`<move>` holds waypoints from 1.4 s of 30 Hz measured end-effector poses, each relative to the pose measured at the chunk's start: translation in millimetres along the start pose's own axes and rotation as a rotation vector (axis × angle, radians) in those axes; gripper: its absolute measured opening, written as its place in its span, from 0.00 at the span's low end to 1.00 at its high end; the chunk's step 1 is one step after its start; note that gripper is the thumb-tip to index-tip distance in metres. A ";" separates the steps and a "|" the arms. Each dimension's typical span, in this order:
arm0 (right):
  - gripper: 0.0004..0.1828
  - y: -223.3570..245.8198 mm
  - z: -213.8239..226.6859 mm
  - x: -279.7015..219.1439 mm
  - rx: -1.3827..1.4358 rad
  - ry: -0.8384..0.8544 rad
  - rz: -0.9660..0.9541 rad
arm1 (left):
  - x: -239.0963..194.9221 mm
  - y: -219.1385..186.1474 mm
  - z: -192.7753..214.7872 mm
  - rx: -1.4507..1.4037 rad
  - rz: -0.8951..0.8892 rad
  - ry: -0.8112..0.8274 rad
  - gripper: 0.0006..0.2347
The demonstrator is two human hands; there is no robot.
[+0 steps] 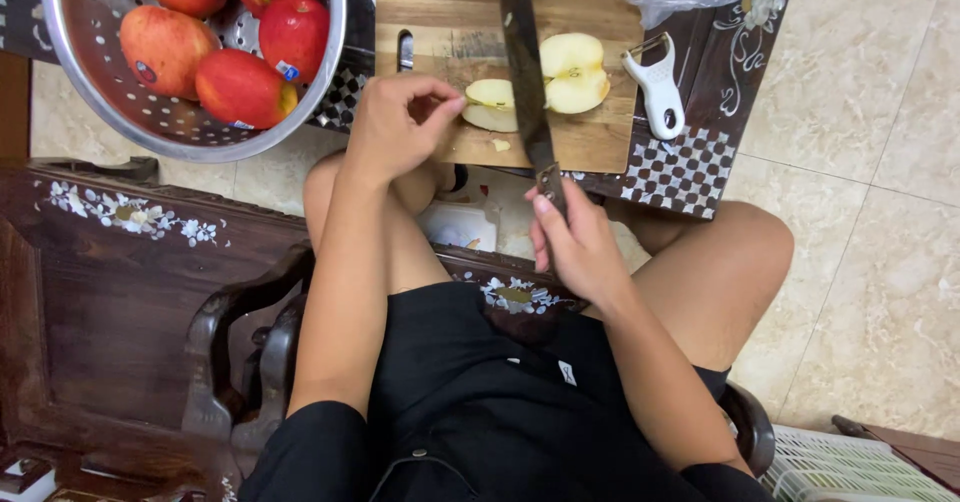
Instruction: Peeling and cutting apples on a wooden cutting board.
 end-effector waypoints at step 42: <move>0.15 -39.3 -76.5 36.1 0.648 0.124 -0.009 | -11.6 -43.0 -3.6 0.225 -0.225 -0.360 0.04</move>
Point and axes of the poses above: each hand's wrist, its own x-axis towards the middle knuckle, its own z-axis out of the back of the hand, y = z × x, the point moved 10 cm from there along x, towards the middle knuckle, and after that the axes turned 5 degrees about -x, right-handed, at the moved point
